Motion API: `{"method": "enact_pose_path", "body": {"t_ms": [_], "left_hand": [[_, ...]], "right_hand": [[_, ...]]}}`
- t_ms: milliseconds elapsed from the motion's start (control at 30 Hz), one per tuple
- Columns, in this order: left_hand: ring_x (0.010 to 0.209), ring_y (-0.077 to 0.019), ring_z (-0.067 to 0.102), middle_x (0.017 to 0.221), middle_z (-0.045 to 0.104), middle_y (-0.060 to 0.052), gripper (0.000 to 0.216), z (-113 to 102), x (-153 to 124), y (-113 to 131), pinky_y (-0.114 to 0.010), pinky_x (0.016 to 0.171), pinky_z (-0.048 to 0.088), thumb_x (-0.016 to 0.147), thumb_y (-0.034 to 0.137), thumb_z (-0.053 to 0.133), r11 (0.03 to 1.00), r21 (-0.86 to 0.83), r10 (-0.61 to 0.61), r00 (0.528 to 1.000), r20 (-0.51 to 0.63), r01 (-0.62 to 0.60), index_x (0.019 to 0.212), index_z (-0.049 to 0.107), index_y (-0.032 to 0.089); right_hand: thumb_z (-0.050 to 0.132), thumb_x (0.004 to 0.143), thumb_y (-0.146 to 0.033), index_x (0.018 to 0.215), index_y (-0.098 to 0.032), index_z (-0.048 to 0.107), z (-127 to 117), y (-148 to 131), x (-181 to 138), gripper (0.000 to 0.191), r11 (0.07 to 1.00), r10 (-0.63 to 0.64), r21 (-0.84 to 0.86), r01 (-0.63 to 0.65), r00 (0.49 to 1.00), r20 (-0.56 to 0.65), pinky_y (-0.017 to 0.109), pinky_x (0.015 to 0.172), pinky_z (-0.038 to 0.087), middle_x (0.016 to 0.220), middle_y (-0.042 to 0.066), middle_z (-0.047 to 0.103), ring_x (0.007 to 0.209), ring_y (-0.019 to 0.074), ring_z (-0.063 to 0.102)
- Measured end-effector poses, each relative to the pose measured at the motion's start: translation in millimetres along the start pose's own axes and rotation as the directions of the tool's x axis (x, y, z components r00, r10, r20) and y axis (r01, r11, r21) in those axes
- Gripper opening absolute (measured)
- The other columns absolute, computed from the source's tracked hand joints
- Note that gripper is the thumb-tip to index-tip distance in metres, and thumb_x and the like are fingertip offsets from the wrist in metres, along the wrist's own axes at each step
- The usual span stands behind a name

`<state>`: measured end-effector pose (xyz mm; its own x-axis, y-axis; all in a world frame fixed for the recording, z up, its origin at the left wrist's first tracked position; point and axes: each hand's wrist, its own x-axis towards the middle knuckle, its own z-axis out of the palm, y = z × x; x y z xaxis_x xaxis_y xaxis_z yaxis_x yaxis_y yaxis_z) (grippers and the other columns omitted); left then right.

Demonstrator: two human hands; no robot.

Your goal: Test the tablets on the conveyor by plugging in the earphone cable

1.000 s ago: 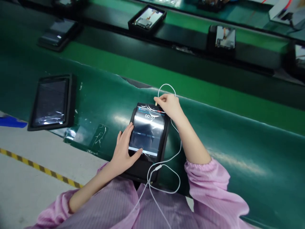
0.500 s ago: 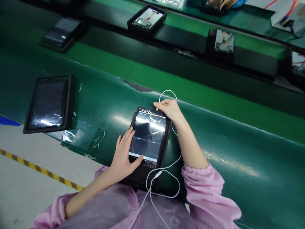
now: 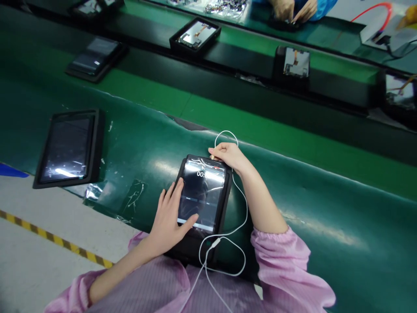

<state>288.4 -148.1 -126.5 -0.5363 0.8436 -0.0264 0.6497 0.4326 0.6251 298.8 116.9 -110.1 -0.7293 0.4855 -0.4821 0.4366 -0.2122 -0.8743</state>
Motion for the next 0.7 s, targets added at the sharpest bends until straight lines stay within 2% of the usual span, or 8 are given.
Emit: {"method": "enact_pose_path", "body": {"t_ms": [100, 267, 400, 600, 700], "left_hand": [[0.144, -0.0392, 0.032, 0.158, 0.031, -0.019, 0.085, 1, 1, 1, -0.064, 0.111, 0.029, 0.097, 0.054, 0.042, 0.999, 0.044, -0.018, 1.0, 0.002, 0.018, 0.155, -0.012, 0.023], [0.144, -0.0387, 0.033, 0.158, 0.032, -0.018, 0.085, 6, 2, 1, -0.063, 0.111, 0.029, 0.097, 0.059, 0.036, 0.997, 0.081, -0.013, 1.0, -0.018, 0.015, 0.154, -0.015, 0.023], [0.144, -0.0399, 0.032, 0.158, 0.031, -0.018, 0.088, 9, 2, 0, -0.065, 0.111, 0.029, 0.095, 0.063, 0.036, 0.994, 0.107, -0.015, 0.999, -0.035, 0.019, 0.154, -0.016, 0.022], [0.146, -0.0395, 0.027, 0.16, 0.027, -0.018, 0.091, 11, 5, 1, -0.062, 0.115, 0.025, 0.091, 0.069, 0.04, 0.991, 0.127, -0.045, 0.999, -0.015, 0.046, 0.156, 0.008, 0.014], [0.146, -0.039, 0.027, 0.16, 0.027, -0.017, 0.09, 11, 6, 1, -0.061, 0.116, 0.024, 0.09, 0.069, 0.041, 0.992, 0.113, -0.057, 0.998, -0.012, 0.058, 0.156, 0.013, 0.014]], "right_hand": [[0.094, 0.045, -0.05, 0.058, -0.016, 0.06, 2, 11, 8, 0.05, 0.994, -0.047, 0.095, 0.053, 0.997, -0.057, 0.021, 0.053, 0.046, 0.058, 0.002, 0.065, 0.052, 0.0106, 0.056], [0.089, 0.059, -0.05, 0.062, -0.018, 0.057, 12, 27, 15, 0.046, 0.983, -0.117, 0.118, 0.143, 0.972, -0.204, 0.022, 0.056, 0.05, 0.059, 0.0, 0.065, 0.054, 0.0119, 0.061], [0.086, 0.067, -0.046, 0.063, -0.019, 0.054, 15, 28, 20, 0.042, 0.975, -0.164, 0.099, 0.197, 0.95, -0.266, 0.024, 0.059, 0.053, 0.06, 0.001, 0.066, 0.06, 0.0156, 0.066], [0.092, 0.056, -0.046, 0.056, -0.018, 0.055, 15, 21, 25, 0.046, 0.96, -0.268, 0.027, 0.28, 0.938, -0.218, 0.023, 0.049, 0.048, 0.049, 0.001, 0.06, 0.045, 0.0125, 0.056], [0.09, 0.056, -0.052, 0.057, -0.019, 0.054, 16, 20, 23, 0.049, 0.941, -0.329, -0.001, 0.337, 0.919, -0.216, 0.023, 0.049, 0.048, 0.053, 0.002, 0.062, 0.047, 0.0127, 0.057]]}}
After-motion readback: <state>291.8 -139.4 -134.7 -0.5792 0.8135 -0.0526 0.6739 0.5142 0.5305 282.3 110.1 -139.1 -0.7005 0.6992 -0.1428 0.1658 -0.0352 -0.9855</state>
